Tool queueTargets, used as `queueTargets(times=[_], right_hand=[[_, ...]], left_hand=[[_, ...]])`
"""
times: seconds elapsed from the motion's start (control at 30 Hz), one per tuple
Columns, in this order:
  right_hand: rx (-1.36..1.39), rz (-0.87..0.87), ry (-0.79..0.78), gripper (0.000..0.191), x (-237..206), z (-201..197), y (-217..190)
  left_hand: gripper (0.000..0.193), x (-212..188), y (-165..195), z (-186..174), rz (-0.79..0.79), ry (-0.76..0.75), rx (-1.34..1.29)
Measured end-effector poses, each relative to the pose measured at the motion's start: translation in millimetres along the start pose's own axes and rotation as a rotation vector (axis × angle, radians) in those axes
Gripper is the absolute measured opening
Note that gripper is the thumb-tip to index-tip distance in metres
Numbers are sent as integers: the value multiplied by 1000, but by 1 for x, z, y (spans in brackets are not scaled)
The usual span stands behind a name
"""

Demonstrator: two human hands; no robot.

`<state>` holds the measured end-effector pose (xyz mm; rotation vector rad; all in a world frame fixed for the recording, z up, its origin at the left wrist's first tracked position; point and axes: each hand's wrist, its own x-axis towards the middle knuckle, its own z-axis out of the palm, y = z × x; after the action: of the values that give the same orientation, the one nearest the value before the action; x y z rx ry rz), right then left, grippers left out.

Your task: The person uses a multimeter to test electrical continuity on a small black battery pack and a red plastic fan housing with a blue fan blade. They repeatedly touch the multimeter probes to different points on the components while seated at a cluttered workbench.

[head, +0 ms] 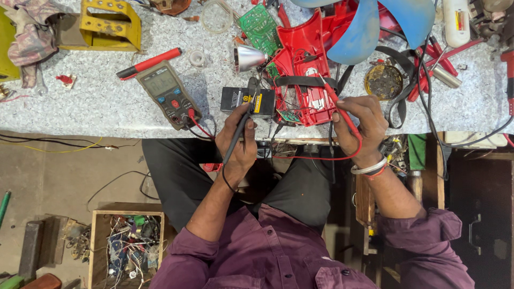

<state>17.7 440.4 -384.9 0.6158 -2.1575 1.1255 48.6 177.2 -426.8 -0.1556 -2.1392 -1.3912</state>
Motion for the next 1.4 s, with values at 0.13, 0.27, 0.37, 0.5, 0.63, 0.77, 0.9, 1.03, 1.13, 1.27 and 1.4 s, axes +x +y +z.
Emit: queueTargets(times=[0.13, 0.27, 0.37, 0.5, 0.63, 0.77, 0.9, 1.03, 1.13, 1.27, 1.4], right_hand=[[-3, -6, -1, 17, 9, -2, 0], [2, -6, 2, 17, 11, -3, 0], [-3, -9, 0, 17, 10, -3, 2], [-3, -1, -3, 17, 8, -3, 7], [-8, -3, -4, 17, 5, -2, 15], [-2, 1, -3, 17, 2, 0, 20], [0, 4, -4, 17, -1, 0, 23], [-1, -3, 2, 18, -8, 3, 33], [1, 2, 1, 18, -15, 5, 43], [0, -1, 0, 18, -18, 6, 51], [-2, 19, -2, 18, -19, 7, 60]], left_hand=[[30, 8, 2, -1, 13, -3, -31], [31, 8, 3, 2, 10, -4, -3], [31, 7, 2, 4, 5, -4, -10], [31, 6, -2, 6, 9, -10, -7], [31, 5, -7, 15, -5, -5, -10], [31, 4, -9, 18, -2, -5, -11], [32, 2, -12, 19, 1, -6, -24], [31, -3, -20, 29, -8, -8, -17], [31, -8, -27, 36, -11, -10, -19], [31, -9, -33, 42, -1, -10, -26], [32, -7, -38, 52, 5, -4, -19]])
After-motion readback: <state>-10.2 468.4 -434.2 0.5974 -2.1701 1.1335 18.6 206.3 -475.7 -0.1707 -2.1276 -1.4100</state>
